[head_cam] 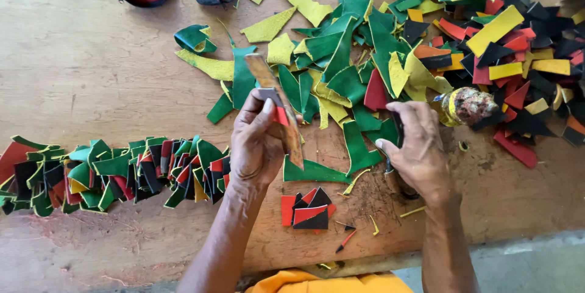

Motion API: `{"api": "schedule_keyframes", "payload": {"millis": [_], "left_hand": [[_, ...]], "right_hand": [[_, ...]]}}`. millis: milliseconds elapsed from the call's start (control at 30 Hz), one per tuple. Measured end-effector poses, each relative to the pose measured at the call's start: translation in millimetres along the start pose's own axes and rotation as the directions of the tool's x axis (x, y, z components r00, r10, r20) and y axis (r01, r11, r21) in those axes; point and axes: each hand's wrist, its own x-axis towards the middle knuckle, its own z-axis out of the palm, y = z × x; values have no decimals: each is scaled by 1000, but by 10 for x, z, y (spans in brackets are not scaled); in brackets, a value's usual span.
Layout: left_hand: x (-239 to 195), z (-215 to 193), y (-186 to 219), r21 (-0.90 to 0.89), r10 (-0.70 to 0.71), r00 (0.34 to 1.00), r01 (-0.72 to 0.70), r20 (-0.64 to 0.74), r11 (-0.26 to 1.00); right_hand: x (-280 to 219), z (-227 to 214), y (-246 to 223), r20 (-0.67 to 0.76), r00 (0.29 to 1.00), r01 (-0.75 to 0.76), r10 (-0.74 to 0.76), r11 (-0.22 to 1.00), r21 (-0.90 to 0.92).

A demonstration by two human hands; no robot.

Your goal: The person assembles small colored foam pieces into layered units using a wooden template and shears. They repeatedly pick up red, black, and green pieces, align them on the template, trim edges, and place finished units into a growing stack on the left.

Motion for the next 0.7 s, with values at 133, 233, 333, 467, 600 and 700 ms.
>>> {"api": "schedule_keyframes", "payload": {"millis": [133,233,333,467,600,700], "left_hand": [[51,13,-114,23,-30,999,29,35,999],[63,-1,-193,75,-33,999,31,22,997],[65,-35,-289,125,-42,999,42,-1,991],[69,-31,-355,139,-56,998,58,-12,989],[40,-56,-299,130,-67,998,69,-19,989],[27,-85,-249,165,-16,1000,18,-15,986]], "right_hand": [[-184,12,82,62,908,-418,414,896,147],[-269,19,79,-87,964,-250,250,968,11],[-207,189,36,-139,981,-154,132,975,-160],[-57,436,-44,-185,973,-141,135,990,-21],[-26,422,-73,32,923,-371,383,868,329],[30,356,-58,121,915,-343,384,586,734]]}}
